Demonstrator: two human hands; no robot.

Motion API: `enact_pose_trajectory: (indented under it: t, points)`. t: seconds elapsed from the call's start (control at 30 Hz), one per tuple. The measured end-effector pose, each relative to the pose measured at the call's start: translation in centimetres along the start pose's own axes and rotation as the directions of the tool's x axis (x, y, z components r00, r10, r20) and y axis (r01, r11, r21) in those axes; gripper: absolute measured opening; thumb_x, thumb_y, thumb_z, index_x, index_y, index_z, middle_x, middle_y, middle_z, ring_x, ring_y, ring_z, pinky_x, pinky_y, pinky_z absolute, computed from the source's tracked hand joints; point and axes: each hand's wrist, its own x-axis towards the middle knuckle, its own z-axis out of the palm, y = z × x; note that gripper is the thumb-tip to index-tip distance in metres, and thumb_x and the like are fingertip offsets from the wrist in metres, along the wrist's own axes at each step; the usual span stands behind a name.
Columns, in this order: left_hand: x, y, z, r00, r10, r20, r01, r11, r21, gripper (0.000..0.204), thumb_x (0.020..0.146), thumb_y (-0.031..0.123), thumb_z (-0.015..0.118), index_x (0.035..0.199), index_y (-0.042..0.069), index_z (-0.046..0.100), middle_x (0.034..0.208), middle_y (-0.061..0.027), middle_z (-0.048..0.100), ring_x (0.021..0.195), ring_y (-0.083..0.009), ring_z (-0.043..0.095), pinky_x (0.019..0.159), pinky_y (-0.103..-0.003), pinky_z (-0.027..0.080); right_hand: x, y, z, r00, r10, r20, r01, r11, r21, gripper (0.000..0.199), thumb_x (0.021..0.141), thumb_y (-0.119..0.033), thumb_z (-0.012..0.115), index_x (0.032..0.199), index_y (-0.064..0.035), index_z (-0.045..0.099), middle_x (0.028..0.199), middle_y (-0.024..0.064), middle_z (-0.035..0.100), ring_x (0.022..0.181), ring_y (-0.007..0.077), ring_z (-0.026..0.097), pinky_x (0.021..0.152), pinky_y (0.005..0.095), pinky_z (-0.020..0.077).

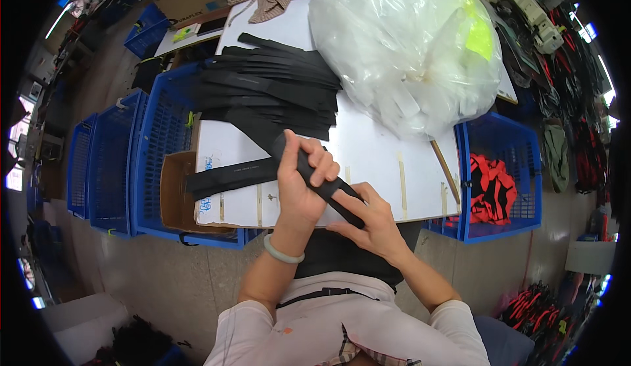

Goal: Applying white adhesive strips to black fabric straps on a workbench.

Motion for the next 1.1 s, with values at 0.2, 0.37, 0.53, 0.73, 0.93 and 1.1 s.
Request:
enact_pose_trajectory:
  t: [0.2,0.37,0.53,0.73,0.93,1.1]
  points:
    - [-1.4,-1.6,0.6,0.951,0.092,0.294,-0.226,0.856,0.464,0.045,0.102,0.044,0.038,0.088,0.004,0.053,0.070,-0.0074,0.051,0.063,-0.0213,0.058,0.078,-0.045,0.054,-0.9,1.1,-0.9,0.910,0.415,0.001,-0.298,0.650,0.699,0.037,0.080,0.002,0.072,0.113,0.0027,0.056,0.103,0.0090,0.063,0.102,0.0127,0.057,0.093,0.0265,0.0430]
    - [-1.7,-2.0,0.0,0.863,0.054,0.502,-0.423,0.620,0.661,0.046,0.101,0.042,0.044,0.099,-0.001,0.060,0.087,-0.0124,0.065,0.089,-0.0226,0.064,0.096,-0.045,0.047,-0.1,-0.1,-2.0,0.915,0.403,-0.027,-0.333,0.791,0.512,0.027,0.079,-0.006,0.075,0.103,0.0000,0.064,0.092,0.0089,0.067,0.093,0.0154,0.059,0.087,0.0292,0.0434]
    - [-2.5,-2.0,-0.1,0.895,-0.010,0.445,-0.367,0.550,0.750,0.052,0.102,0.043,0.040,0.122,-0.001,0.060,0.110,-0.0127,0.066,0.104,-0.0232,0.061,0.099,-0.038,0.044,-0.5,1.1,-3.2,0.944,0.327,-0.037,-0.306,0.914,0.267,0.016,0.075,-0.014,0.076,0.086,-0.0028,0.072,0.080,0.0086,0.068,0.078,0.0217,0.058,0.078,0.0329,0.0428]
    - [-3.6,-1.5,-0.1,0.989,-0.073,0.131,-0.075,0.519,0.851,0.049,0.101,0.035,0.048,0.130,-0.005,0.054,0.115,-0.0150,0.066,0.105,-0.0201,0.061,0.094,-0.033,0.046,-0.3,2.4,-6.7,0.974,-0.079,-0.211,0.006,0.945,-0.327,0.016,0.069,-0.010,0.078,0.083,-0.0034,0.070,0.074,0.0047,0.065,0.079,0.0212,0.060,0.081,0.0347,0.0403]
    - [-7.1,-4.5,-2.7,0.785,-0.261,0.562,-0.616,-0.246,0.748,0.043,0.081,0.010,0.072,0.121,-0.001,0.060,0.123,-0.0174,0.059,0.117,-0.0355,0.056,0.098,-0.042,0.045,-5.4,8.5,-6.6,0.956,-0.265,-0.122,0.123,0.744,-0.656,0.022,0.071,-0.011,0.075,0.092,-0.0078,0.071,0.088,0.0034,0.065,0.086,0.0195,0.061,0.084,0.0401,0.0401]
    - [-6.4,-6.5,-5.2,0.785,-0.504,0.360,-0.615,-0.563,0.552,0.082,0.074,0.012,0.077,0.143,0.002,0.036,0.151,-0.0195,0.031,0.141,-0.0379,0.027,0.115,-0.052,0.022,-10.8,9.0,-5.9,0.999,0.001,-0.041,-0.027,0.769,-0.639,0.050,0.080,-0.027,0.073,0.127,-0.0182,0.062,0.137,0.0033,0.054,0.132,0.0255,0.045,0.109,0.0465,0.0299]
